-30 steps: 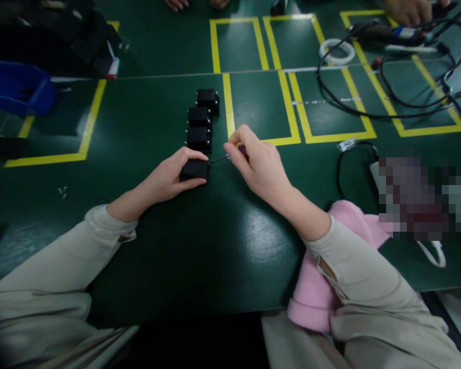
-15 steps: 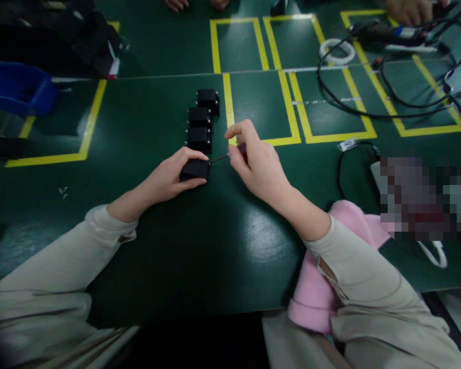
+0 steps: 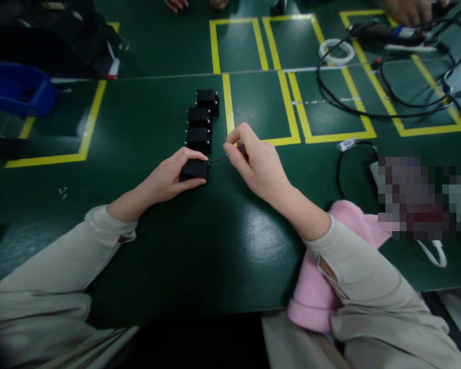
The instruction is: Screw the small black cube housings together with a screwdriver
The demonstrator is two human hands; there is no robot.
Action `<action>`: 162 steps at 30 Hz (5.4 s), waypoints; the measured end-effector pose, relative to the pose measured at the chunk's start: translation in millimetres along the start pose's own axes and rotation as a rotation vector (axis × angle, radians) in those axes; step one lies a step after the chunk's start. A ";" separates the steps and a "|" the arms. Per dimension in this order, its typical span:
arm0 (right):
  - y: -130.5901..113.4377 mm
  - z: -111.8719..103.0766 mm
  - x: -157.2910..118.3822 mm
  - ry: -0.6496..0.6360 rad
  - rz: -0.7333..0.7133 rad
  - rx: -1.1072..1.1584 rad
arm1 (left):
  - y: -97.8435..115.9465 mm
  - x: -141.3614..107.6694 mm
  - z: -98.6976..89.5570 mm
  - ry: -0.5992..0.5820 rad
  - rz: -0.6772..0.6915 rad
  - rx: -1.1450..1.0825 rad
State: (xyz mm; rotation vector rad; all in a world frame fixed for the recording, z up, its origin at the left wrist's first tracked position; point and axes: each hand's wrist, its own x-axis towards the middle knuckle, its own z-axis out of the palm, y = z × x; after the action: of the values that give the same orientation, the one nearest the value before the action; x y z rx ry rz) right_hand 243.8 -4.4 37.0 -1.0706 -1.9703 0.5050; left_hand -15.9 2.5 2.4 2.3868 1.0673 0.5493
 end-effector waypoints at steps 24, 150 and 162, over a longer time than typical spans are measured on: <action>-3.8 -1.4 0.3 -0.056 0.000 0.032 | -0.5 -0.2 0.0 0.002 0.009 0.006; -4.4 -1.9 0.7 -0.056 0.067 0.035 | -1.5 -0.9 -0.6 -0.018 -0.006 -0.009; -4.1 -0.5 0.8 -0.039 0.006 0.061 | -0.1 -0.1 -1.3 -0.027 -0.023 -0.018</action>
State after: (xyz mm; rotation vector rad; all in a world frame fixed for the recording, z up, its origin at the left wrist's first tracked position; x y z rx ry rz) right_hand 241.9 -6.0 40.4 -1.0363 -1.9728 0.5896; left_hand -16.7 2.8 3.4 2.3566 1.0721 0.5149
